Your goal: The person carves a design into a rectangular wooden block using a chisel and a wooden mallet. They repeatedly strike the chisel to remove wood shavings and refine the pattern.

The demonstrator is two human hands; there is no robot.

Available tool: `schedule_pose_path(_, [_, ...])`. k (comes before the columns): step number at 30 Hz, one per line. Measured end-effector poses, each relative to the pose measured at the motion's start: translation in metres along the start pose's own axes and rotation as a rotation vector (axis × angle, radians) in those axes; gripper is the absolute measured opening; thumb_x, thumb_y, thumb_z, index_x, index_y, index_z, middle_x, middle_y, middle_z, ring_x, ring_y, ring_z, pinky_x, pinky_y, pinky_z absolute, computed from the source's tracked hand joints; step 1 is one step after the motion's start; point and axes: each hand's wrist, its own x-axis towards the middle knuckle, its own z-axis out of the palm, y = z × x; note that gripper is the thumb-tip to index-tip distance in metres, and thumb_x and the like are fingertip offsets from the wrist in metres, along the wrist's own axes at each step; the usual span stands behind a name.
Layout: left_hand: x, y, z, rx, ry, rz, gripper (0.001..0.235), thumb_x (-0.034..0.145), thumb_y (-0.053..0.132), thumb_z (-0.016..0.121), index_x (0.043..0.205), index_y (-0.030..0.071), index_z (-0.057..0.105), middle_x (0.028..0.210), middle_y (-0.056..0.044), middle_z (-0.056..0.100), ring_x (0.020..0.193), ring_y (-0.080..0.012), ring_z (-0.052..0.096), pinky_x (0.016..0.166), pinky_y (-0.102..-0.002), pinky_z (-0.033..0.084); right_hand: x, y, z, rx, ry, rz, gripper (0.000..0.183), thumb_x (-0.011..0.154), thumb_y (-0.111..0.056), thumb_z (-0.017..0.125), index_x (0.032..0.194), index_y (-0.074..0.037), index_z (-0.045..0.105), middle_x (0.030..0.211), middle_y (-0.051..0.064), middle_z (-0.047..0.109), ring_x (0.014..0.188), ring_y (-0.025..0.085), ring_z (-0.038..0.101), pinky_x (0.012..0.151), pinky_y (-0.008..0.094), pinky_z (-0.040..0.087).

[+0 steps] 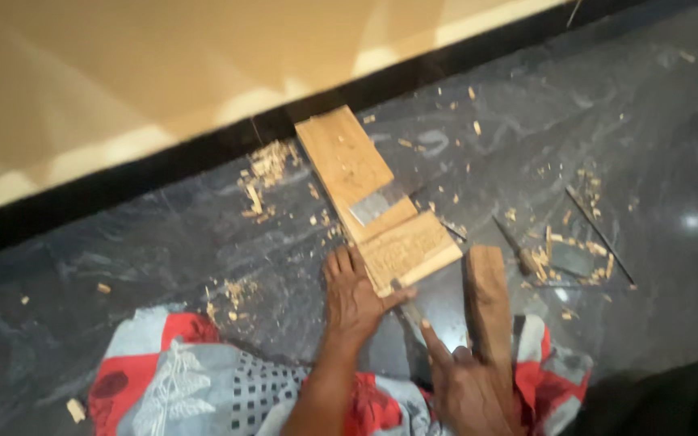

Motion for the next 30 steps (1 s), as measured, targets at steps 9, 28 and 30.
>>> schedule_pose_path(9, [0.0, 0.001, -0.007, 0.02, -0.024, -0.002, 0.119, 0.054, 0.078, 0.078, 0.125, -0.014, 0.05, 0.116, -0.026, 0.053, 0.112, -0.0435, 0.046, 0.102, -0.056, 0.036, 0.011, 0.009, -0.005, 0.01, -0.014, -0.128, 0.07, 0.082, -0.017, 0.064, 0.151, -0.02, 0.053, 0.074, 0.016, 0.066, 0.053, 0.034, 0.064, 0.049, 0.048, 0.052])
schedule_pose_path(28, [-0.004, -0.003, 0.0, 0.026, -0.022, 0.02, 0.121, 0.06, 0.078, 0.078, 0.13, -0.016, 0.047, 0.122, -0.029, 0.051, 0.116, -0.0453, 0.046, 0.105, -0.057, 0.036, 0.009, 0.007, -0.003, 0.033, -0.103, -0.053, 0.058, 0.085, -0.019, 0.063, 0.143, -0.018, 0.056, 0.076, 0.019, 0.069, 0.058, 0.035, 0.068, 0.055, 0.048, 0.055])
schedule_pose_path(30, [-0.002, -0.001, 0.002, 0.02, -0.063, -0.001, 0.122, 0.059, 0.078, 0.078, 0.13, -0.016, 0.046, 0.122, -0.029, 0.051, 0.116, -0.0455, 0.046, 0.105, -0.057, 0.035, 0.008, 0.011, 0.001, -0.021, -0.18, -0.001, 0.062, 0.088, -0.021, 0.061, 0.149, -0.024, 0.055, 0.08, 0.019, 0.07, 0.058, 0.036, 0.068, 0.056, 0.049, 0.054])
